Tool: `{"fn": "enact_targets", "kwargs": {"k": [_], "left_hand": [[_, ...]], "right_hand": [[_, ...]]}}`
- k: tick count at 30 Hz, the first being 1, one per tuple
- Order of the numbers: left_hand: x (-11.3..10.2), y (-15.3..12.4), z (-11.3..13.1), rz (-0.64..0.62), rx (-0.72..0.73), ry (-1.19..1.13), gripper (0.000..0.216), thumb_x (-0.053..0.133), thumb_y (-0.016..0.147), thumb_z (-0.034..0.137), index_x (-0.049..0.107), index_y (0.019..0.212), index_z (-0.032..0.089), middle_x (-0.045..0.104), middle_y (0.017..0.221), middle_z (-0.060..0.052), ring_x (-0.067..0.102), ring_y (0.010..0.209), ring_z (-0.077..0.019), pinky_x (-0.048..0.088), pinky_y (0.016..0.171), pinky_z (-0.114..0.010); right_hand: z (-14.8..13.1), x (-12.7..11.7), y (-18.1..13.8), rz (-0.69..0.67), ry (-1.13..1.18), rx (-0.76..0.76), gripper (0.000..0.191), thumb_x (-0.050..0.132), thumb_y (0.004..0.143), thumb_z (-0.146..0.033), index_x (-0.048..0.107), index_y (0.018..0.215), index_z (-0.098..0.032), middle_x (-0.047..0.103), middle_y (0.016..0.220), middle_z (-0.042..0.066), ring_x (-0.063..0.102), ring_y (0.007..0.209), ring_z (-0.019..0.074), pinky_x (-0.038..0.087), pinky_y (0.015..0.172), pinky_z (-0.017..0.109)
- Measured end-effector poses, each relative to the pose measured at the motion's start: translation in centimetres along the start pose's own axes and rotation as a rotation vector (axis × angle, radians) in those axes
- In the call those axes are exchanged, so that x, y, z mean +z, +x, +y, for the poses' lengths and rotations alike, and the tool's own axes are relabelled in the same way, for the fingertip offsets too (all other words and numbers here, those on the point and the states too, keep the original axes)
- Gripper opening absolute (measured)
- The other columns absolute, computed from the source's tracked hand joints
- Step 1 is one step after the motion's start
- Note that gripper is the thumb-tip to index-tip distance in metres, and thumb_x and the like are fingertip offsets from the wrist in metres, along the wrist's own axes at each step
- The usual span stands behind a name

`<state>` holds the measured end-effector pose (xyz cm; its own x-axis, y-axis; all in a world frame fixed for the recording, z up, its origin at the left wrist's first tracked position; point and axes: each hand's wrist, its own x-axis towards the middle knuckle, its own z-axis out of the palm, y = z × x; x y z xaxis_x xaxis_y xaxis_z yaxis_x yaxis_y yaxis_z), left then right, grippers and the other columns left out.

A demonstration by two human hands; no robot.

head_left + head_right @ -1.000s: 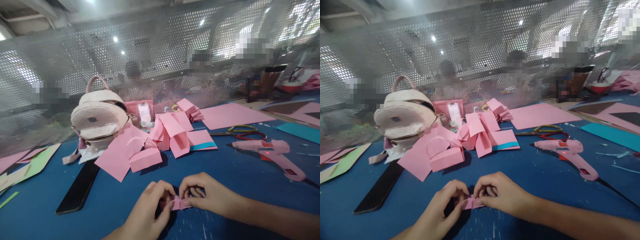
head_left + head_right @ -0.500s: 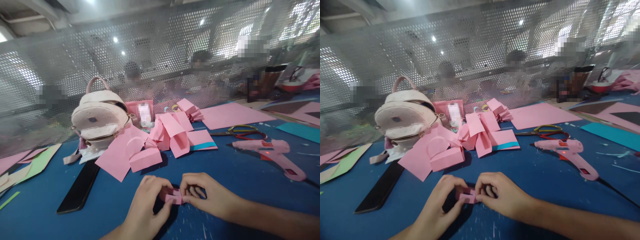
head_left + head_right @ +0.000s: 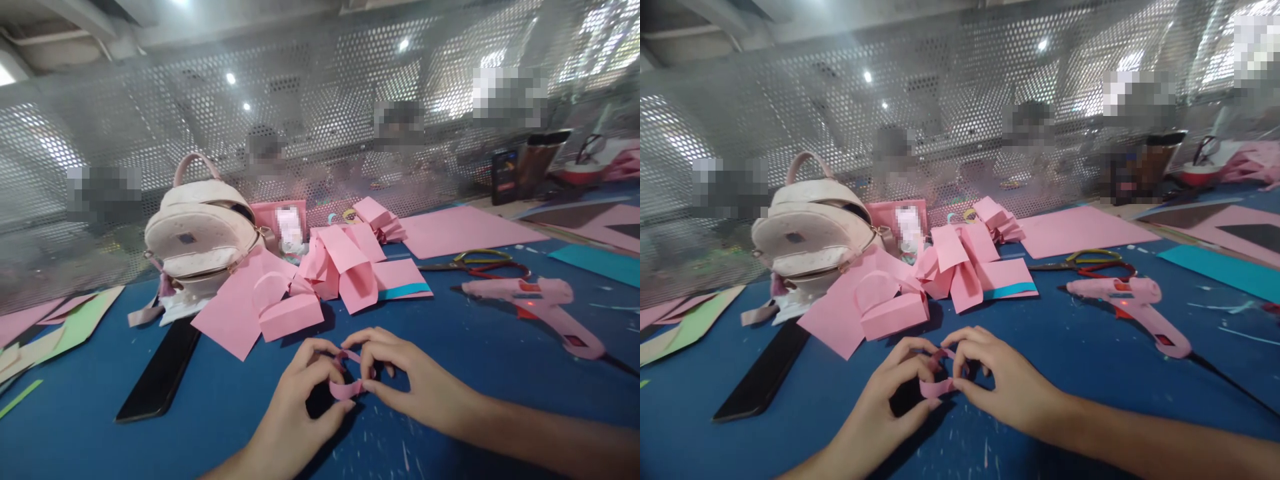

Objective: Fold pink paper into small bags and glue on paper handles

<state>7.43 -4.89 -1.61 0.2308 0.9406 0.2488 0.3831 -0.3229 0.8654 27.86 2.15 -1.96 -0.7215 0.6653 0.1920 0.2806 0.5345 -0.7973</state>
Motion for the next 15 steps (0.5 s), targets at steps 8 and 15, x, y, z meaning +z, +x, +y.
{"fn": "enact_targets", "kwargs": {"k": [8,15], "left_hand": [[0.41,-0.02,0.53,-0.011,0.062,-0.079,0.015,0.062,0.082,0.004,0.063,0.086,0.018,0.063,0.098,-0.004,0.061,0.097,-0.0175,0.047,0.088,-0.029],[0.76,-0.52,-0.19,0.017,-0.045,-0.173,0.040,0.068,0.077,0.006,0.056,0.112,0.022,0.060,0.112,-0.004,0.059,0.106,-0.0198,0.046,0.092,-0.030]], "right_hand": [[-0.10,0.00,-0.15,0.020,-0.017,-0.047,0.009,0.060,0.086,-0.015,0.060,0.080,-0.021,0.063,0.115,0.005,0.055,0.111,0.0202,0.044,0.094,0.033],[-0.16,0.29,-0.12,0.012,-0.025,0.011,0.010,0.056,0.084,-0.011,0.058,0.079,-0.019,0.059,0.081,0.000,0.054,0.070,0.0127,0.044,0.066,0.023]]}}
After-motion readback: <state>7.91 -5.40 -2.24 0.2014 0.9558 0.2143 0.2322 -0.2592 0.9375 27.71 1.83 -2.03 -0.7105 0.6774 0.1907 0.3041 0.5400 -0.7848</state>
